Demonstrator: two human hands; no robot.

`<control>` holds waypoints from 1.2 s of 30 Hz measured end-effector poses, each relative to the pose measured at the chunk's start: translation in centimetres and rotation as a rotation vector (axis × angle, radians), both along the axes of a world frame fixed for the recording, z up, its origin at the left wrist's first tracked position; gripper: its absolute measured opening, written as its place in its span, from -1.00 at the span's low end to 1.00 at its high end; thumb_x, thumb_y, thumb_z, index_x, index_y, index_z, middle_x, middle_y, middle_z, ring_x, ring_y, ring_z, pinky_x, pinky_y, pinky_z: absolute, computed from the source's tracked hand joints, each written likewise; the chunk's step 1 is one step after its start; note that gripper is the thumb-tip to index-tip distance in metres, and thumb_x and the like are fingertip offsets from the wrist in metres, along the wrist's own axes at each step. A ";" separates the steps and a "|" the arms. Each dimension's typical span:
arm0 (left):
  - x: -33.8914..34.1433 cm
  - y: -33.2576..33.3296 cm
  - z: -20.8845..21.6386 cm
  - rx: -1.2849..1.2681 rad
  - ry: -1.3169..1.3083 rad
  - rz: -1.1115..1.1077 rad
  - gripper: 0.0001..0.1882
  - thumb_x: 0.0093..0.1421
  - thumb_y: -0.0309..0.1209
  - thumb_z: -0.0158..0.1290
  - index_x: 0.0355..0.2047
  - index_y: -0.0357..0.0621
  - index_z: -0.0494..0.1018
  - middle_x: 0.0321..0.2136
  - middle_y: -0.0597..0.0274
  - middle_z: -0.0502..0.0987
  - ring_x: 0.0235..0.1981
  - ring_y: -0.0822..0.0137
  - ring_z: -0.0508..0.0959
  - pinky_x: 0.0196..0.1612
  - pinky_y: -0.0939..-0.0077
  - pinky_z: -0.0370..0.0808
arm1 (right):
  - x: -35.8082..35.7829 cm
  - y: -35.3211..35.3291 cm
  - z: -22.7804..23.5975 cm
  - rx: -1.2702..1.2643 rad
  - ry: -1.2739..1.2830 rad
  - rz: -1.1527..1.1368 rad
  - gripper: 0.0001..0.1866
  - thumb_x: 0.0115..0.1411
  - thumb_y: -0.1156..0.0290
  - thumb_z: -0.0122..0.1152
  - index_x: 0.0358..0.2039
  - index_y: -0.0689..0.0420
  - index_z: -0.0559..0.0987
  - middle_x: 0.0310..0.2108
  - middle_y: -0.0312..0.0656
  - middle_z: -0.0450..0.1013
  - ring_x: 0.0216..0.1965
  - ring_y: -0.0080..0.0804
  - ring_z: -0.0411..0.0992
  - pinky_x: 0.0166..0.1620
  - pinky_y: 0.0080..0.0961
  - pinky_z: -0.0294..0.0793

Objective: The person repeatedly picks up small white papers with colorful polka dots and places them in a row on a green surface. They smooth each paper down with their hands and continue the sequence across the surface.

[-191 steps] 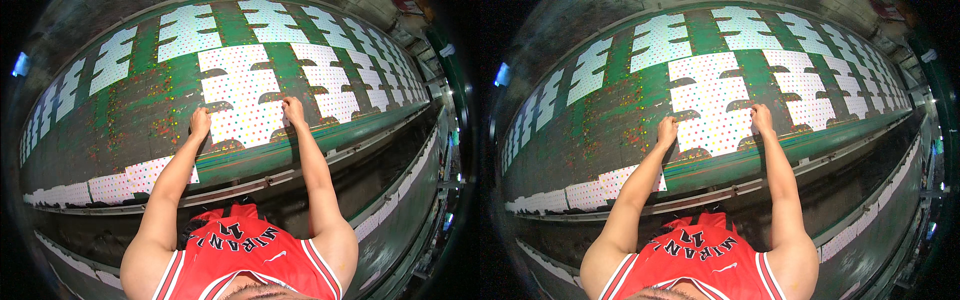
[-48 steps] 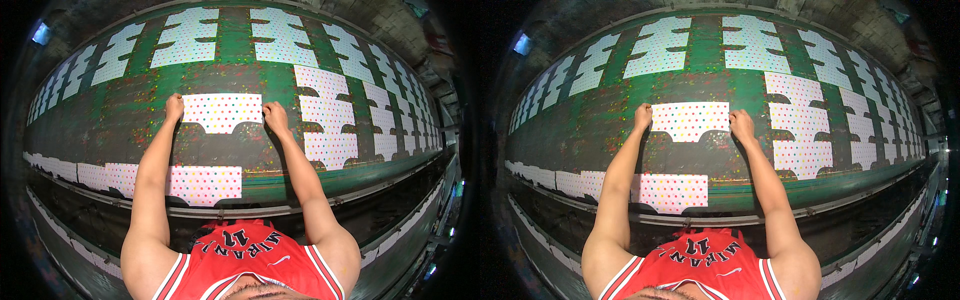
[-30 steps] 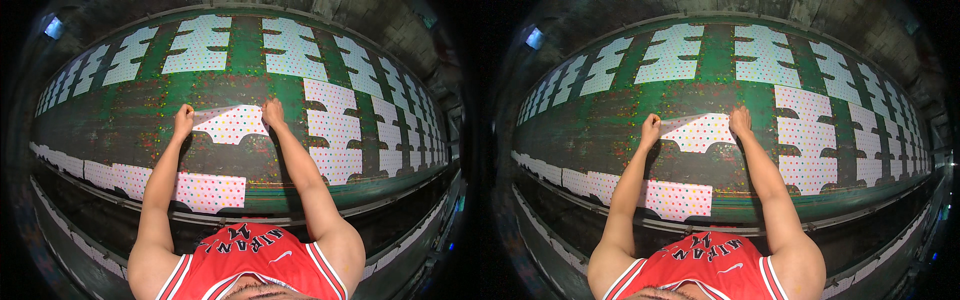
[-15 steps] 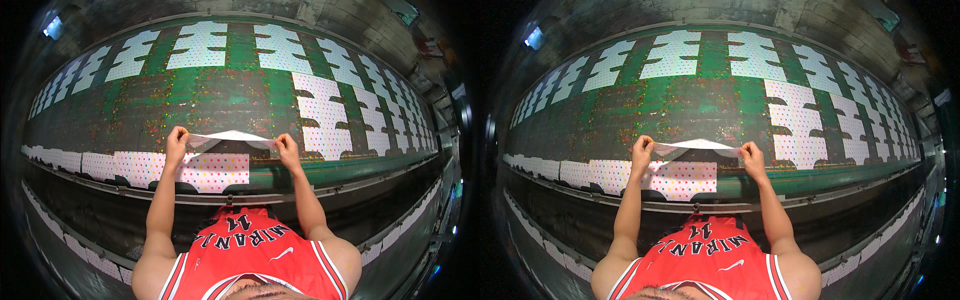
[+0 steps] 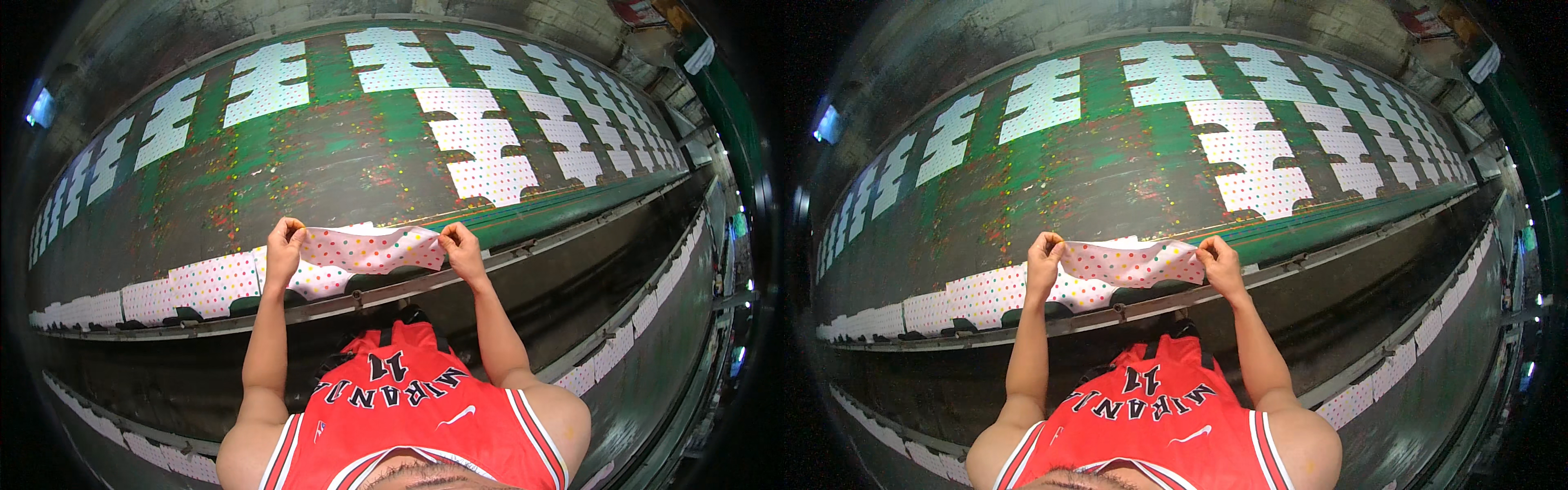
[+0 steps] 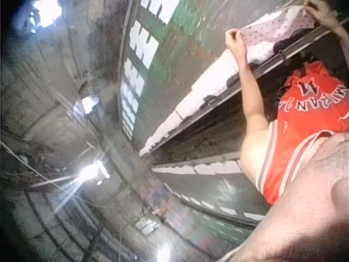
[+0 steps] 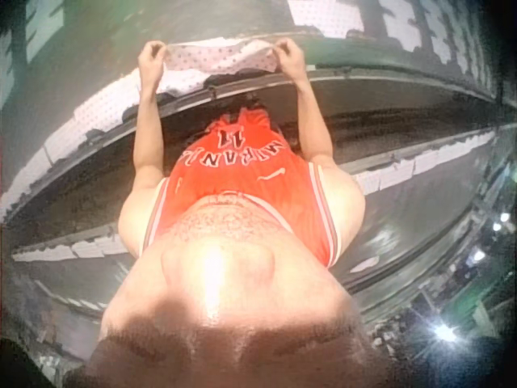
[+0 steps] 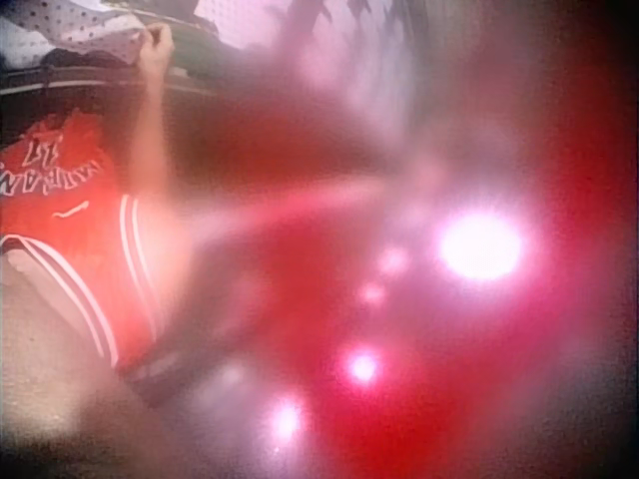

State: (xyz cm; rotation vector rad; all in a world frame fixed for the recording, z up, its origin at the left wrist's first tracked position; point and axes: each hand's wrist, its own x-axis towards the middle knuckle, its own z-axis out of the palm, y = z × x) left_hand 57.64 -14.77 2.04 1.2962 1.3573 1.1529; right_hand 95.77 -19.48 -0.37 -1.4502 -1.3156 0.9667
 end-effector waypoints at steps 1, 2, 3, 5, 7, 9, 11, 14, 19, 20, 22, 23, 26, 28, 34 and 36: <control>0.7 0.1 -0.1 -0.020 0.046 -0.013 -0.97 0.27 -0.59 0.04 -0.28 -0.28 0.43 -0.42 0.34 0.48 -0.38 0.52 0.45 -0.24 0.60 0.44 | 0.3 -0.3 0.1 -0.019 0.030 -0.012 -0.90 0.24 0.51 0.23 -0.36 0.24 0.50 -0.54 -0.35 0.44 -0.47 -0.64 0.36 -0.37 -0.59 0.39; 1.4 0.2 -0.3 0.004 -0.015 -0.040 -0.97 0.27 -0.58 0.04 -0.28 -0.27 0.44 -0.43 0.35 0.47 -0.39 0.53 0.44 -0.26 0.62 0.42 | 0.8 -0.6 0.2 0.009 0.028 -0.019 -0.91 0.24 0.51 0.23 -0.35 0.24 0.50 -0.53 -0.36 0.43 -0.47 -0.65 0.36 -0.37 -0.60 0.39; 2.2 0.2 -0.5 -0.004 -0.056 -0.055 -0.97 0.27 -0.58 0.04 -0.28 -0.26 0.44 -0.43 0.37 0.47 -0.40 0.55 0.43 -0.28 0.63 0.40 | 1.4 -0.8 0.3 0.011 0.034 -0.028 -0.91 0.24 0.52 0.23 -0.35 0.24 0.51 -0.53 -0.36 0.43 -0.47 -0.65 0.36 -0.37 -0.60 0.39; 3.6 0.2 -0.9 -0.031 -0.070 -0.078 -0.97 0.27 -0.57 0.04 -0.28 -0.26 0.44 -0.44 0.37 0.47 -0.40 0.56 0.44 -0.30 0.63 0.41 | 2.7 -1.2 0.2 0.013 0.027 -0.055 -0.92 0.24 0.53 0.24 -0.34 0.24 0.51 -0.52 -0.37 0.43 -0.46 -0.66 0.36 -0.36 -0.62 0.39; 5.1 0.3 -1.4 -0.029 -0.067 -0.091 -0.95 0.28 -0.56 0.05 -0.27 -0.28 0.44 -0.41 0.34 0.49 -0.38 0.53 0.46 -0.25 0.62 0.44 | 4.9 -1.5 0.2 -0.028 0.007 -0.108 -0.92 0.23 0.54 0.24 -0.33 0.25 0.51 -0.50 -0.37 0.43 -0.45 -0.68 0.36 -0.36 -0.62 0.39; 7.1 0.7 -1.8 -0.038 -0.054 -0.103 -0.92 0.28 -0.54 0.06 -0.24 -0.30 0.45 -0.40 0.33 0.50 -0.36 0.52 0.47 -0.22 0.60 0.45 | 7.4 -1.8 0.4 0.046 0.016 -0.155 -0.92 0.23 0.54 0.25 -0.31 0.25 0.51 -0.47 -0.36 0.44 -0.44 -0.69 0.36 -0.35 -0.62 0.40; 9.4 1.8 -2.0 -0.057 -0.009 -0.116 -0.86 0.27 -0.52 0.07 -0.19 -0.33 0.47 -0.38 0.31 0.51 -0.35 0.51 0.48 -0.22 0.59 0.46 | 10.4 -1.6 0.6 0.074 -0.015 -0.208 -0.89 0.23 0.53 0.26 -0.27 0.25 0.53 -0.43 -0.35 0.45 -0.42 -0.70 0.36 -0.34 -0.64 0.41; 13.8 4.2 -2.8 -0.051 0.000 -0.184 -0.78 0.27 -0.52 0.07 -0.11 -0.36 0.47 -0.33 0.26 0.55 -0.33 0.48 0.50 -0.22 0.56 0.46 | 16.0 -0.2 1.0 0.070 -0.024 -0.226 -0.86 0.23 0.52 0.27 -0.22 0.25 0.54 -0.41 -0.34 0.47 -0.42 -0.69 0.36 -0.34 -0.64 0.41; 23.2 9.7 -4.9 -0.107 0.157 -0.230 -0.86 0.25 -0.50 0.08 -0.24 -0.33 0.54 -0.43 0.29 0.57 -0.37 0.47 0.51 -0.24 0.51 0.47 | 24.7 5.3 0.6 0.042 -0.240 -0.265 -0.84 0.22 0.48 0.26 -0.24 0.31 0.59 -0.48 -0.26 0.52 -0.47 -0.64 0.36 -0.38 -0.58 0.38; 25.2 10.9 -5.6 -0.133 0.142 -0.215 -0.87 0.26 -0.50 0.07 -0.27 -0.33 0.53 -0.44 0.30 0.56 -0.39 0.48 0.49 -0.28 0.52 0.45 | 26.5 7.0 0.3 0.040 -0.274 -0.252 -0.83 0.22 0.47 0.26 -0.24 0.31 0.59 -0.47 -0.24 0.53 -0.47 -0.62 0.36 -0.38 -0.56 0.38; 28.6 13.8 -6.9 -0.130 0.258 -0.187 -0.89 0.26 -0.50 0.07 -0.27 -0.29 0.54 -0.47 0.33 0.54 -0.43 0.50 0.45 -0.32 0.52 0.40 | 30.2 10.6 -0.4 -0.026 -0.330 -0.247 -0.82 0.22 0.45 0.26 -0.24 0.31 0.59 -0.46 -0.20 0.54 -0.49 -0.57 0.38 -0.38 -0.51 0.38; 30.2 15.4 -7.6 -0.125 0.281 -0.190 -0.89 0.25 -0.50 0.07 -0.27 -0.29 0.54 -0.48 0.33 0.53 -0.44 0.50 0.44 -0.33 0.52 0.40 | 31.7 12.6 -1.0 0.009 -0.376 -0.244 -0.83 0.21 0.45 0.25 -0.25 0.30 0.59 -0.47 -0.14 0.54 -0.50 -0.47 0.41 -0.37 -0.45 0.40; 34.0 20.5 -9.6 -0.098 0.354 -0.163 -0.90 0.23 -0.50 0.10 -0.28 -0.29 0.54 -0.51 0.34 0.51 -0.46 0.49 0.41 -0.33 0.49 0.38 | 36.1 18.9 -2.3 0.030 -0.462 -0.180 -0.83 0.19 0.46 0.26 -0.26 0.29 0.59 -0.45 -0.07 0.54 -0.48 -0.35 0.47 -0.34 -0.40 0.43; 36.3 23.7 -10.5 -0.086 0.410 -0.102 -0.90 0.21 -0.50 0.11 -0.30 -0.29 0.54 -0.53 0.32 0.50 -0.46 0.48 0.40 -0.33 0.46 0.39 | 38.3 23.4 -3.1 0.090 -0.488 -0.150 -0.85 0.17 0.46 0.26 -0.28 0.27 0.59 -0.42 -0.05 0.55 -0.44 -0.27 0.50 -0.32 -0.37 0.44; 40.1 32.0 -13.0 0.022 0.541 0.094 -0.84 0.14 -0.47 0.17 -0.29 -0.27 0.63 -0.42 -0.10 0.63 -0.36 0.08 0.65 -0.24 0.29 0.52 | 41.8 36.0 -6.5 0.158 -0.546 -0.081 -0.87 0.13 0.45 0.28 -0.32 0.21 0.64 -0.38 -0.02 0.55 -0.37 -0.10 0.53 -0.27 -0.28 0.47; 40.6 34.2 -13.6 0.015 0.592 0.137 -0.83 0.13 -0.47 0.18 -0.28 -0.28 0.63 -0.40 -0.11 0.63 -0.33 0.07 0.66 -0.22 0.27 0.53 | 41.9 39.2 -7.9 0.168 -0.564 -0.050 -0.87 0.12 0.43 0.29 -0.33 0.20 0.65 -0.37 -0.01 0.55 -0.34 -0.07 0.53 -0.24 -0.25 0.48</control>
